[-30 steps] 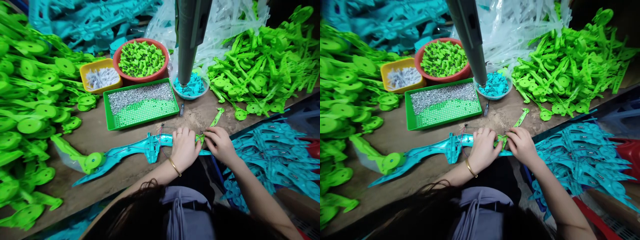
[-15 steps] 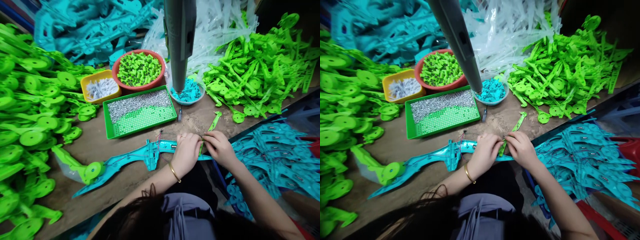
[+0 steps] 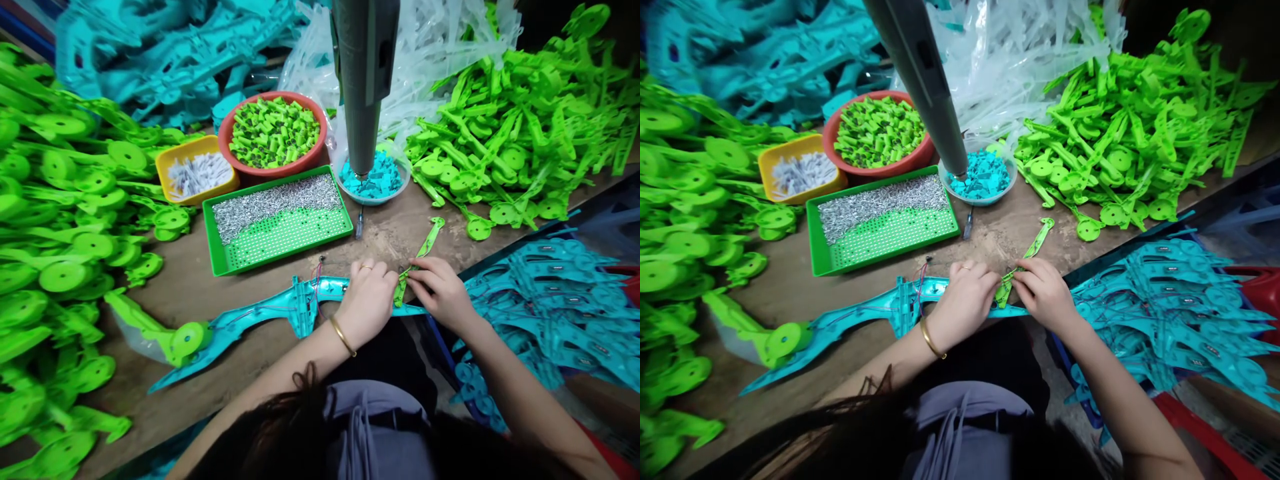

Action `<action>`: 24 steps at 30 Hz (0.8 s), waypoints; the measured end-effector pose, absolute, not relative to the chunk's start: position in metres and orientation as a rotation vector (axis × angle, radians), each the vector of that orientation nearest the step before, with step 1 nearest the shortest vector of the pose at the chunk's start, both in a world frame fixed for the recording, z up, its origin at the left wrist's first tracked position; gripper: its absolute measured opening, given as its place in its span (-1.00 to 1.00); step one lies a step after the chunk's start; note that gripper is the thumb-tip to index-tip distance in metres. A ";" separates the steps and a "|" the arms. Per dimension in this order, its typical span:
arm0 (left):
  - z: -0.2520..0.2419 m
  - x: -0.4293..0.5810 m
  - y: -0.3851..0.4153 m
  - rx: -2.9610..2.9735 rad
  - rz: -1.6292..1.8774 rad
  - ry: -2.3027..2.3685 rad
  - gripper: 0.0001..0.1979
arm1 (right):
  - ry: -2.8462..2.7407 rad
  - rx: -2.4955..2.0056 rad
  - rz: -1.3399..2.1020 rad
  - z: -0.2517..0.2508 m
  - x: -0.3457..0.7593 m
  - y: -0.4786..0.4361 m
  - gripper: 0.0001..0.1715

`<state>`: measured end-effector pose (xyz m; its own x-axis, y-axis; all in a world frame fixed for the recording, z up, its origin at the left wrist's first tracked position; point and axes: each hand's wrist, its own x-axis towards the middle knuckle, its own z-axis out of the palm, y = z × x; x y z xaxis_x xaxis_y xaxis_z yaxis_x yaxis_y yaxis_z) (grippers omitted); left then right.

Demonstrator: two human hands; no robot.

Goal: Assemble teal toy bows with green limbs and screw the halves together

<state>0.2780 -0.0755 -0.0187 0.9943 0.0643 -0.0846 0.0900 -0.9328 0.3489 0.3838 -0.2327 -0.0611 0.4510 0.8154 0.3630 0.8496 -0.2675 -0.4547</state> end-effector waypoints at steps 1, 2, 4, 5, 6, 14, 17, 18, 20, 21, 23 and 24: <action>-0.019 0.278 -0.075 2.790 -0.116 0.099 -0.83 | -1.391 -2.116 -0.081 -0.061 0.384 -0.232 -0.89; -0.018 0.278 -0.074 2.800 -0.132 0.087 -0.83 | -1.402 -2.124 -0.090 -0.060 0.384 -0.231 -0.89; -0.017 0.276 -0.072 2.810 -0.156 0.064 -0.83 | -1.428 -2.142 -0.110 -0.059 0.384 -0.229 -0.90; -0.016 0.275 -0.069 2.810 -0.162 0.061 -0.83 | -1.438 -2.150 -0.119 -0.059 0.385 -0.229 -0.90; -0.015 0.273 -0.067 2.810 -0.158 0.060 -0.83 | -1.445 -2.158 -0.123 -0.059 0.386 -0.228 -0.89; -0.019 0.234 -0.052 2.869 0.050 0.045 -0.82 | -1.419 -2.361 -0.038 -0.051 0.382 -0.220 -0.82; -0.023 0.219 -0.051 2.874 0.243 0.033 -0.75 | -1.372 -2.472 0.012 -0.045 0.377 -0.217 -0.84; -0.024 0.215 -0.050 2.877 0.307 0.029 -0.73 | -1.364 -2.485 0.030 -0.044 0.376 -0.216 -0.85; -0.026 0.212 -0.046 2.880 0.388 0.037 -0.71 | -1.349 -2.495 0.063 -0.043 0.375 -0.214 -0.87; -0.027 0.211 -0.044 2.880 0.392 0.042 -0.70 | -1.344 -2.496 0.077 -0.043 0.375 -0.214 -0.87; -0.028 0.213 -0.037 2.879 0.343 0.041 -0.68 | -1.326 -2.492 0.100 -0.043 0.376 -0.213 -0.89; -0.029 0.215 -0.034 2.874 0.302 0.035 -0.67 | -1.315 -2.486 0.106 -0.042 0.376 -0.213 -0.90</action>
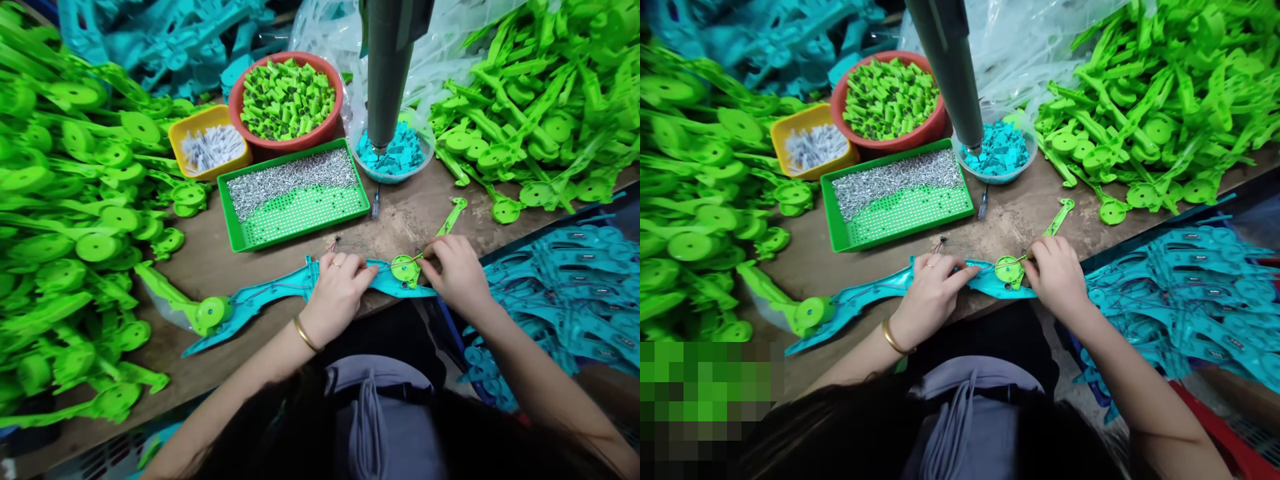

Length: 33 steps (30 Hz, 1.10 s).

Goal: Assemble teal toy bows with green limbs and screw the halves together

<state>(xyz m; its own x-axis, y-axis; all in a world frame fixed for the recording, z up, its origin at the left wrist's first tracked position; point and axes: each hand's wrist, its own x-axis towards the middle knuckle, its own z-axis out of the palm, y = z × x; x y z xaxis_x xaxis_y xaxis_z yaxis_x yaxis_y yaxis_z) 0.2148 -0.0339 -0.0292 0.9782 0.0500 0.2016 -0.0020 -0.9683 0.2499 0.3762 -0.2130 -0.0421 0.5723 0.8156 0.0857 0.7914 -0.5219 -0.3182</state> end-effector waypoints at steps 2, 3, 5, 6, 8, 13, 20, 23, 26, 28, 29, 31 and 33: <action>-0.031 0.220 -0.027 2.846 0.201 0.023 -0.66 | -1.309 -2.479 0.113 -0.039 0.376 -0.213 -0.93; -0.031 0.222 -0.024 2.823 0.150 0.016 -0.66 | -1.323 -2.488 0.112 -0.036 0.375 -0.213 -0.95; -0.031 0.227 -0.019 2.772 0.048 -0.003 -0.66 | -1.381 -2.526 0.065 -0.029 0.371 -0.211 -0.95; -0.030 0.230 -0.017 2.751 0.003 -0.010 -0.66 | -1.420 -2.533 0.021 -0.025 0.367 -0.210 -0.91; -0.028 0.233 -0.014 2.716 -0.070 -0.021 -0.65 | -1.510 -2.479 -0.058 -0.020 0.357 -0.205 -0.84; -0.023 0.236 -0.009 2.610 -0.166 -0.037 -0.64 | -1.696 -2.251 0.007 -0.027 0.336 -0.187 -0.80; -0.024 0.239 -0.005 2.648 -0.217 -0.111 -0.63 | -1.659 -2.191 0.050 -0.046 0.338 -0.182 -0.81; -0.024 0.241 -0.001 2.680 -0.236 -0.189 -0.65 | -1.683 -2.175 0.051 -0.045 0.339 -0.183 -0.79; -0.024 0.245 0.003 2.691 -0.299 -0.265 -0.67 | -1.744 -2.169 0.024 -0.042 0.338 -0.185 -0.72; -0.024 0.248 0.005 2.711 -0.327 -0.312 -0.69 | -1.815 -2.174 -0.033 -0.041 0.337 -0.186 -0.65; -0.024 0.249 0.005 2.724 -0.333 -0.329 -0.69 | -1.849 -2.182 -0.065 -0.041 0.336 -0.186 -0.61; -0.025 0.250 0.004 2.756 -0.332 -0.342 -0.69 | -1.892 -2.211 -0.119 -0.041 0.334 -0.186 -0.56; -0.025 0.250 0.002 2.789 -0.333 -0.343 -0.69 | -1.904 -2.232 -0.156 -0.042 0.333 -0.186 -0.55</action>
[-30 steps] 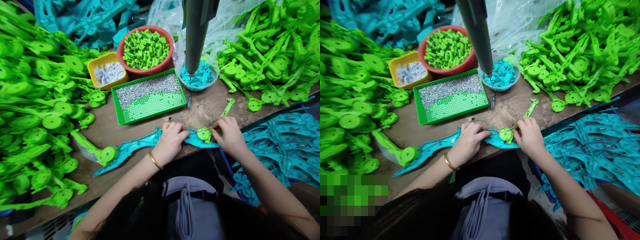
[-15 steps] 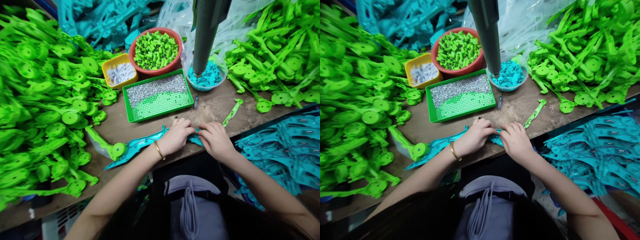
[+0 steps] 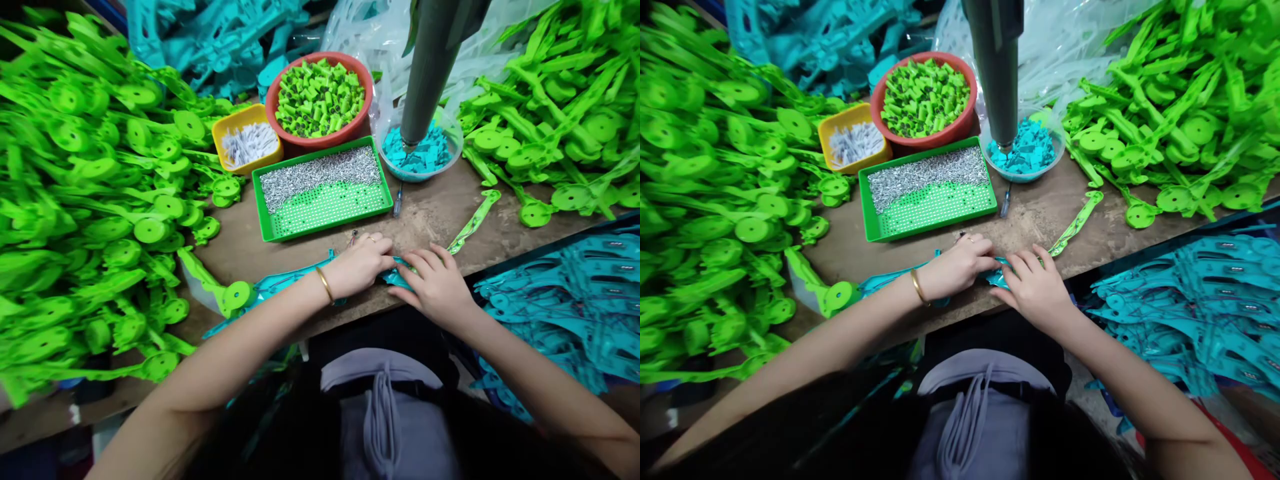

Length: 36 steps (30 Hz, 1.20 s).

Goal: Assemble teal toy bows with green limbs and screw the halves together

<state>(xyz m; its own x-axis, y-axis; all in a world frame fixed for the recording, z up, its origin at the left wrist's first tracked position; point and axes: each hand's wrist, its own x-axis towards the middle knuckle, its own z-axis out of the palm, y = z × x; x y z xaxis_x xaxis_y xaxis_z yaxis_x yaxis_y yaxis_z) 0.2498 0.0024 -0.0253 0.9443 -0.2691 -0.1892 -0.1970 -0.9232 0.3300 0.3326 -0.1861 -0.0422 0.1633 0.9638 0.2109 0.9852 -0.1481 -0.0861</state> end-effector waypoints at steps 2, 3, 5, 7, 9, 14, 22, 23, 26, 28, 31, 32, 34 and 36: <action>-0.026 0.246 0.002 2.814 -0.300 -0.348 -0.70 | -1.896 -2.230 -0.163 -0.043 0.332 -0.186 -0.57; -0.027 0.241 0.002 2.817 -0.258 -0.347 -0.69 | -1.891 -2.222 -0.157 -0.044 0.333 -0.187 -0.58; -0.030 0.229 0.003 2.799 -0.098 -0.311 -0.68 | -1.872 -2.203 -0.141 -0.045 0.334 -0.187 -0.59; -0.033 0.211 0.006 2.778 0.146 -0.215 -0.67 | -1.859 -2.185 -0.138 -0.046 0.334 -0.188 -0.58; -0.037 0.193 0.007 2.780 0.379 -0.103 -0.69 | -1.860 -2.171 -0.143 -0.046 0.334 -0.187 -0.58; -0.042 0.164 0.000 2.880 0.520 0.103 -0.73 | -1.885 -2.176 -0.086 -0.041 0.336 -0.186 -0.60; -0.045 0.159 -0.019 2.879 0.472 0.513 -0.72 | -1.930 -2.138 0.120 -0.016 0.352 -0.141 -0.65; -0.046 0.159 -0.020 2.869 0.489 0.541 -0.72 | -1.953 -2.128 0.143 -0.016 0.353 -0.130 -0.66; -0.049 0.156 -0.022 2.833 0.544 0.614 -0.74 | -2.050 -2.109 0.223 -0.022 0.351 -0.097 -0.65; -0.051 0.155 -0.023 2.800 0.555 0.653 -0.75 | -2.126 -2.114 0.226 -0.028 0.348 -0.083 -0.60; -0.052 0.154 -0.023 2.729 0.546 0.697 -0.75 | -2.214 -2.149 0.145 -0.035 0.346 -0.073 -0.65; -0.052 0.154 -0.023 2.701 0.539 0.710 -0.75 | -2.234 -2.160 0.112 -0.036 0.345 -0.072 -0.67; -0.052 0.154 -0.022 2.645 0.523 0.744 -0.76 | -2.252 -2.179 0.053 -0.036 0.345 -0.072 -0.70; -0.052 0.154 -0.023 2.603 0.524 0.812 -0.75 | -2.245 -2.191 0.033 -0.036 0.346 -0.073 -0.71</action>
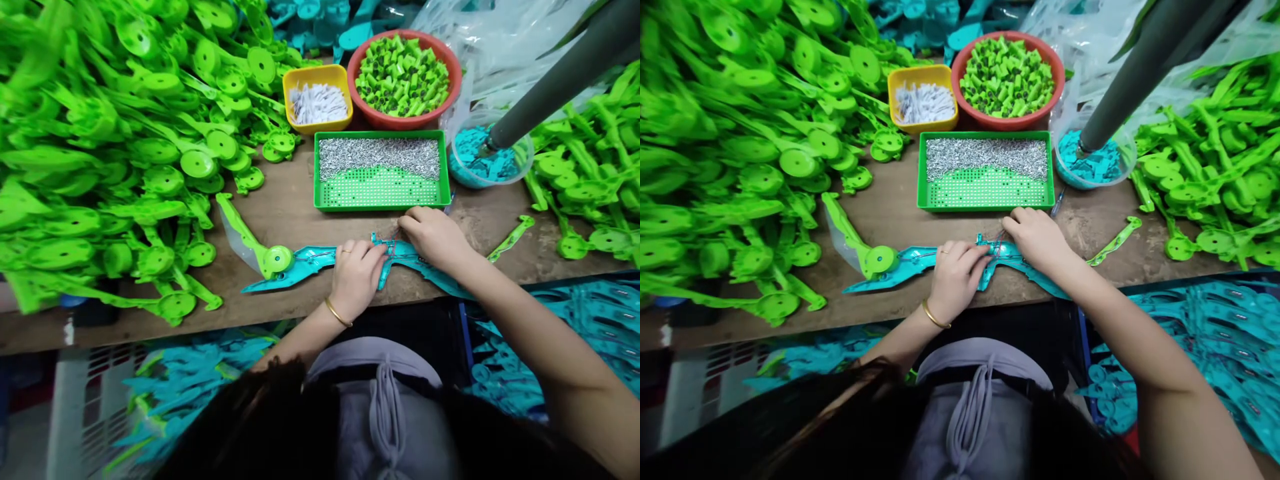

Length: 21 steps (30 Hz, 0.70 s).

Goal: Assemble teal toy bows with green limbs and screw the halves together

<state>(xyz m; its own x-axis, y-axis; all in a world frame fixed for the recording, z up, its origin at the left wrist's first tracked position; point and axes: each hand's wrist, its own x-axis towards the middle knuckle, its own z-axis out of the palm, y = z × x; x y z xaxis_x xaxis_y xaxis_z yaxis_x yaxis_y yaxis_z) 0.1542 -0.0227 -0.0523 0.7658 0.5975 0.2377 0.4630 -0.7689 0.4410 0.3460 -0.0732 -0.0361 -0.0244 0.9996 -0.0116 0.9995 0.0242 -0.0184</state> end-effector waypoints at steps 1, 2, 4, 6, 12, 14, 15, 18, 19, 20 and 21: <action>-0.052 0.154 -0.023 2.589 0.536 0.861 -0.74 | -2.228 -2.188 0.046 -0.036 0.347 -0.074 -0.71; -0.053 0.154 -0.023 2.578 0.548 0.912 -0.71 | -2.200 -2.175 0.068 -0.036 0.347 -0.075 -0.70; -0.053 0.154 -0.024 2.569 0.564 0.982 -0.64 | -2.119 -2.116 0.118 -0.035 0.349 -0.079 -0.70; -0.054 0.153 -0.025 2.573 0.557 0.980 -0.63 | -2.036 -2.028 0.141 -0.034 0.352 -0.084 -0.69; -0.055 0.153 -0.027 2.578 0.561 0.910 -0.73 | -1.913 -1.823 0.057 -0.032 0.358 -0.101 -0.75; -0.054 0.153 -0.026 2.581 0.570 0.892 -0.75 | -1.892 -1.784 0.037 -0.032 0.359 -0.106 -0.77; -0.054 0.153 -0.026 2.581 0.573 0.881 -0.75 | -1.883 -1.774 0.027 -0.033 0.360 -0.108 -0.78; -0.054 0.154 -0.025 2.591 0.573 0.822 -0.76 | -1.901 -1.750 -0.018 -0.034 0.360 -0.117 -0.81; -0.054 0.154 -0.024 2.603 0.578 0.790 -0.76 | -1.932 -1.738 -0.043 -0.034 0.360 -0.120 -0.82; -0.054 0.153 -0.023 2.617 0.584 0.759 -0.77 | -1.973 -1.722 -0.071 -0.033 0.359 -0.123 -0.82; -0.055 0.153 -0.023 2.629 0.591 0.732 -0.77 | -2.019 -1.702 -0.105 -0.031 0.357 -0.126 -0.83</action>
<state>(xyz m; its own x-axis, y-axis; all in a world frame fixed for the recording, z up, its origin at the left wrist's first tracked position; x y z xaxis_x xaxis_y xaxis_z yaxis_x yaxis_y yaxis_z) 0.1532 -0.0229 -0.0551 0.7798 0.5514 0.2965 0.4066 -0.8061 0.4300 0.3572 -0.1264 -0.0312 -0.0989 0.9049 0.4139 0.9431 0.2179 -0.2511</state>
